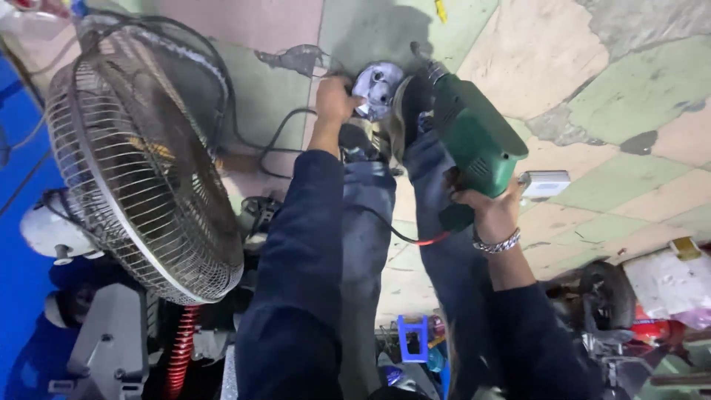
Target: Grinding the interior of a circular metal motorcycle part using a power drill while sitting on the floor.
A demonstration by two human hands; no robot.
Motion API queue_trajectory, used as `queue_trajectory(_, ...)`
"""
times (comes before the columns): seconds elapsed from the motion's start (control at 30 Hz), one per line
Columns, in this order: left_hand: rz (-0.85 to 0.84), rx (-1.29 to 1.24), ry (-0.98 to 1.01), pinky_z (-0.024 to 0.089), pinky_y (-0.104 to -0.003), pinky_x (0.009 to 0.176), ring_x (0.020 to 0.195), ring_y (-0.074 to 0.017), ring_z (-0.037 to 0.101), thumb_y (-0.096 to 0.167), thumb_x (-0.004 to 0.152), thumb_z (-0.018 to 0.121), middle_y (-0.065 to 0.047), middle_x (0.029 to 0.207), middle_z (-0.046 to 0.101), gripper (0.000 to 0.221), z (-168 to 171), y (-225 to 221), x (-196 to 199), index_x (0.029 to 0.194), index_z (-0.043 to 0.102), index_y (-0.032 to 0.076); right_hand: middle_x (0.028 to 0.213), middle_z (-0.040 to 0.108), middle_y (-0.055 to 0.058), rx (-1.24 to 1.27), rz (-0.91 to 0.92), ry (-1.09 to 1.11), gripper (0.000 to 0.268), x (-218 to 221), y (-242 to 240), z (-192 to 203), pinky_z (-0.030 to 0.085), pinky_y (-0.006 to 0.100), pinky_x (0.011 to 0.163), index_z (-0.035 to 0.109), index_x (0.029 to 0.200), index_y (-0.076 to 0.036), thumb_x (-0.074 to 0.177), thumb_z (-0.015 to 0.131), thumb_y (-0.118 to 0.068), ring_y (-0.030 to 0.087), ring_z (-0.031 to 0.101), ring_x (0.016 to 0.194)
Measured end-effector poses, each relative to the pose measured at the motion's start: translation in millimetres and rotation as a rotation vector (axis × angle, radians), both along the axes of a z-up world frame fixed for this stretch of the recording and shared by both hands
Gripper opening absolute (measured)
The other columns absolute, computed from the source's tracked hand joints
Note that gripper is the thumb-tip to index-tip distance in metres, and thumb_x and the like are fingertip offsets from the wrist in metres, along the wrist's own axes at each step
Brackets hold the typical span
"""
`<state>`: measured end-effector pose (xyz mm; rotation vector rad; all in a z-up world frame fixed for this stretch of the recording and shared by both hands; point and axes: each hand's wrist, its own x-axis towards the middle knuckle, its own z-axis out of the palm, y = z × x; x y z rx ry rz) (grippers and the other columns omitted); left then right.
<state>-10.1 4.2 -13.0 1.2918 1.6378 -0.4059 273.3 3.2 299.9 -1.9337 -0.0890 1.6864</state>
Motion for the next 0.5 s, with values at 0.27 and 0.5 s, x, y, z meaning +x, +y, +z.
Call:
queue_trajectory(0.27,-0.111,0.177,0.290,0.053,-0.048,0.090,0.112,-0.0342,0.061,0.028,0.078,0.078,-0.014,0.121,0.063,0.042,31.9,-10.3,14.9,0.113,0.068,0.008,0.088,0.071,0.011,-0.042,0.139,-0.041,0.037,-20.9,0.5,-5.9,0.056,0.028,0.072,0.066,0.101,0.003,0.065,0.063,0.011,0.022,0.069,0.076)
queue_trajectory(0.5,0.809,-0.267,-0.254,0.052,-0.055,0.102,0.111,-0.0422,0.070,0.062,0.096,0.056,-0.024,0.124,0.070,0.065,160.8,9.8,74.8,0.127,0.067,0.006,0.089,0.073,0.009,-0.270,0.406,-0.314,0.043,-63.9,10.8,-6.6,0.050,0.042,0.092,0.070,0.099,-0.011,0.057,0.079,-0.011,0.029,0.073,0.096)
